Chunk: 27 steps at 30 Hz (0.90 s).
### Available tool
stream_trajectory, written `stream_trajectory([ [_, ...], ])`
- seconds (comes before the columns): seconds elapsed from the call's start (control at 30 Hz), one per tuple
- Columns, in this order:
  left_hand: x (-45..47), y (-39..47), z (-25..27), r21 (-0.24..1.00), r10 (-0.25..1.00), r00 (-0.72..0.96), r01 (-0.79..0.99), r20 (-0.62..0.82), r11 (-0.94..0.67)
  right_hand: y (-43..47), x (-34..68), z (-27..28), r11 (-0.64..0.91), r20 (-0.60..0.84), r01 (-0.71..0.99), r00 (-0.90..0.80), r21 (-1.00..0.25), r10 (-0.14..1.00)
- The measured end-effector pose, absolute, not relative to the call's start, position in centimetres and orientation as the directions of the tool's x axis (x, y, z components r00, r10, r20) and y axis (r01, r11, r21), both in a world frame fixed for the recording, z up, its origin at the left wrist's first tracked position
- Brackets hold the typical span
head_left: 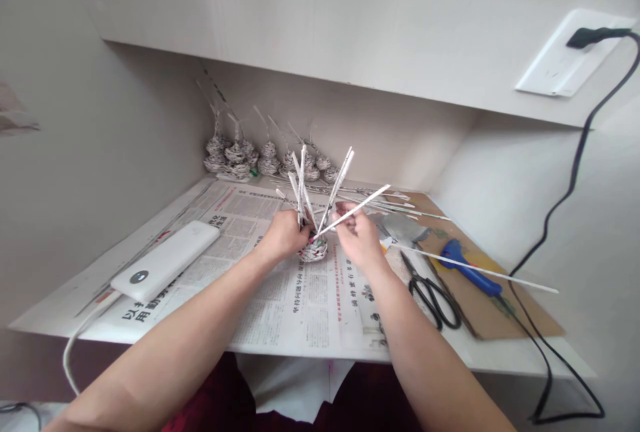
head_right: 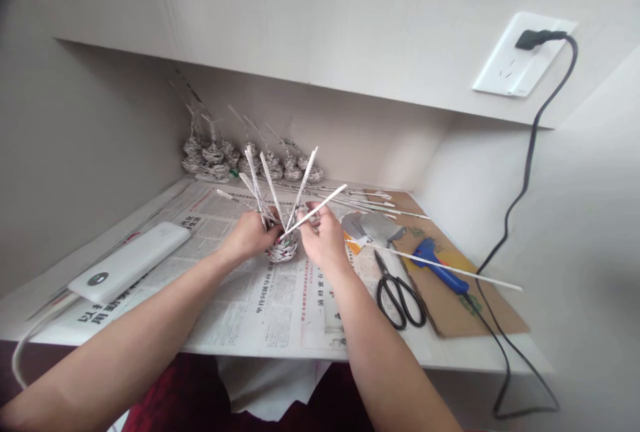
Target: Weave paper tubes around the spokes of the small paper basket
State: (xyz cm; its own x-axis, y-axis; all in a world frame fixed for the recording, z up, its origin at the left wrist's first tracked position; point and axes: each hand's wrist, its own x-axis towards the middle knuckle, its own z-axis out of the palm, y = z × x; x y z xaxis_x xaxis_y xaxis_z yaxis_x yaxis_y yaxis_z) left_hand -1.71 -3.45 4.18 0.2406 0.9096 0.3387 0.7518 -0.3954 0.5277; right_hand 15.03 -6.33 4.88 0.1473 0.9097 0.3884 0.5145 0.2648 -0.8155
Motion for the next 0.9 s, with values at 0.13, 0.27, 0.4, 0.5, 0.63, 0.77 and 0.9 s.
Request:
stream_trajectory([
  [0.13,-1.9,-3.3,4.2,0.509,0.911,0.222,0.771,0.347,-0.382,-6.3,15.0,4.3,0.138,0.242,0.624,0.085,-0.769,0.966],
  [0.27,-1.9,-3.3,4.3,0.497,0.925,0.184,0.799,0.333,-0.338,-6.6,14.9,4.3,0.199,0.243,0.664,-0.028,-0.721,0.97],
  [0.4,-1.9,-3.3,4.4,0.497,0.939,0.163,0.814,0.302,-0.301,-6.5,14.9,4.1,0.194,0.232,0.657,-0.031,-0.728,0.972],
  [0.5,-2.0,-3.2,4.3,0.501,0.934,0.173,0.805,0.311,-0.316,-6.2,15.2,3.9,0.18,0.24,0.662,0.0,-0.728,0.971],
  [0.63,-1.9,-3.1,4.0,0.517,0.924,0.194,0.781,0.331,-0.349,-6.3,15.1,3.9,0.288,0.405,0.729,-0.016,-0.621,0.914],
  [0.77,-1.9,-3.0,3.6,0.536,0.902,0.232,0.74,0.363,-0.406,-6.8,14.4,4.0,0.421,0.511,0.762,-0.139,-0.492,0.848],
  [0.9,-1.8,-3.2,3.3,0.59,0.876,0.258,0.657,0.407,-0.468,-7.2,13.9,4.6,0.386,0.445,0.744,-0.134,-0.545,0.885],
])
